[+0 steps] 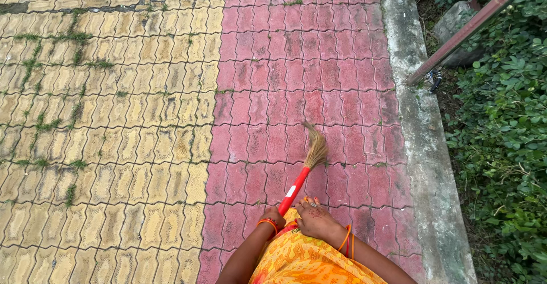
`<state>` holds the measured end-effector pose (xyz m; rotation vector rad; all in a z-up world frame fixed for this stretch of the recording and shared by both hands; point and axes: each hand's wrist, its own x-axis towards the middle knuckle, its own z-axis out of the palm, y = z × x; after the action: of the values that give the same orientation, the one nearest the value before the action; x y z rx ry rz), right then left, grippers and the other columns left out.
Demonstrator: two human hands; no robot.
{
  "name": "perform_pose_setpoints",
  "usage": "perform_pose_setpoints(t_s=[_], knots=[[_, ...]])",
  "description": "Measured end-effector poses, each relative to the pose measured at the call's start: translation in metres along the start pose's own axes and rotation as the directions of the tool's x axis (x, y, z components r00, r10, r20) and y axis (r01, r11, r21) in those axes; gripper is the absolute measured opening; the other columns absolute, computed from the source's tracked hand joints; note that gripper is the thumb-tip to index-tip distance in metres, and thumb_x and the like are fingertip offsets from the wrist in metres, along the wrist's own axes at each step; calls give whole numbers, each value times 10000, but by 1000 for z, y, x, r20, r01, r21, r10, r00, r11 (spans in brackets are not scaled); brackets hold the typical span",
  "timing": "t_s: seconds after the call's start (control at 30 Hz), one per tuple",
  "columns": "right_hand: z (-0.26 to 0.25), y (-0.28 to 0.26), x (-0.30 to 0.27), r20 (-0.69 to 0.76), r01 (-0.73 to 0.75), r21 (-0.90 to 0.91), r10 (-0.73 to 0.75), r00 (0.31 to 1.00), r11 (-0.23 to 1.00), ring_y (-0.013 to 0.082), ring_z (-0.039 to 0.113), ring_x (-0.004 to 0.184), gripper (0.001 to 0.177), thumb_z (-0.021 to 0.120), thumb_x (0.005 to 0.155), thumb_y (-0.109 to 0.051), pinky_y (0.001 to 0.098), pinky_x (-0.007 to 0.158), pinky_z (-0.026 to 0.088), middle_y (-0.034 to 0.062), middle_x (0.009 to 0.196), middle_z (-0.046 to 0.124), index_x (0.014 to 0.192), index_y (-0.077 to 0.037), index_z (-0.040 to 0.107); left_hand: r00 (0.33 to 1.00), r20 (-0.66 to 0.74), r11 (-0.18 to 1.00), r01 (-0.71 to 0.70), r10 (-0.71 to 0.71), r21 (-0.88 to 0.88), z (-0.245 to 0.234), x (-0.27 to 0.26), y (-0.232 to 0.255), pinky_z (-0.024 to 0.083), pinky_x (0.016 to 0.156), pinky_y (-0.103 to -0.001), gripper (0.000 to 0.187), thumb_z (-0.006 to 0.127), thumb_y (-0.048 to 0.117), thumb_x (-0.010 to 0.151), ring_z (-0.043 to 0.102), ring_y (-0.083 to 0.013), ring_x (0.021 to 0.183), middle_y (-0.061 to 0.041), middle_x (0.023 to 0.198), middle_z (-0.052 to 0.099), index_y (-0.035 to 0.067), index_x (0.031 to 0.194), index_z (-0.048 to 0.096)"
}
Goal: The person sweeps the paved walkway with a broom by hand while walking along the path.
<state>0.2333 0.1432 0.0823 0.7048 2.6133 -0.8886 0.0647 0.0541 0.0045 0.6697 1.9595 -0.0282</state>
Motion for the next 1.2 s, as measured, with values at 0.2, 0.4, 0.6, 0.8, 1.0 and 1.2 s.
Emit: perform_pose_setpoints(t_s=[0.2,0.4,0.6,0.8,1.0,1.2], knots=[[-17,11,-9,59,-1,17,0,998,1000,442,376,1417,574,560,951,-273,537,1228,236,267,1468,453,1403,63,447,975,-206,996,79,-85,-38,-10,-12,-46,508,1014,-456,436,645,251,881,626,-404,1205,-212,1311,638,101,1285,581],[-16,22,-7,14,24,35,-24,1000,999,479,324,1428,603,568,962,-277,553,1205,221,306,1494,407,1418,89,421,933,-230,956,243,-278,-166,-35,-4,-67,556,973,-449,436,684,257,861,679,-369,1171,-206,1288,676,43,1235,619],[-31,17,5,63,-20,24,18,998,1000,457,321,1449,643,584,948,-305,535,1218,226,297,1517,389,1430,83,409,917,-92,864,328,-389,-383,-43,14,-38,617,877,-454,408,583,197,912,782,-337,1036,-224,1192,726,5,1272,581],[-38,20,19,19,-55,3,55,998,998,460,311,1438,623,577,961,-299,545,1208,216,294,1505,388,1428,81,419,995,-92,997,-21,28,80,-26,8,-9,487,1064,-433,496,646,282,907,592,-372,1271,-240,1385,560,62,1338,540],[-55,3,30,40,-74,-7,74,996,997,426,371,1440,601,545,949,-287,540,1228,225,251,1482,438,1429,52,423,982,-35,972,-180,187,152,-35,17,17,485,1083,-448,481,611,353,925,602,-366,1297,-217,1391,617,49,1297,600],[-50,5,45,70,-89,-3,89,994,996,457,334,1447,637,532,973,-313,539,1235,200,285,1529,387,1480,41,379,802,-431,909,-395,413,134,-61,19,-7,401,1074,-495,1034,797,243,702,384,-463,1401,-328,1507,394,-19,1558,277]])
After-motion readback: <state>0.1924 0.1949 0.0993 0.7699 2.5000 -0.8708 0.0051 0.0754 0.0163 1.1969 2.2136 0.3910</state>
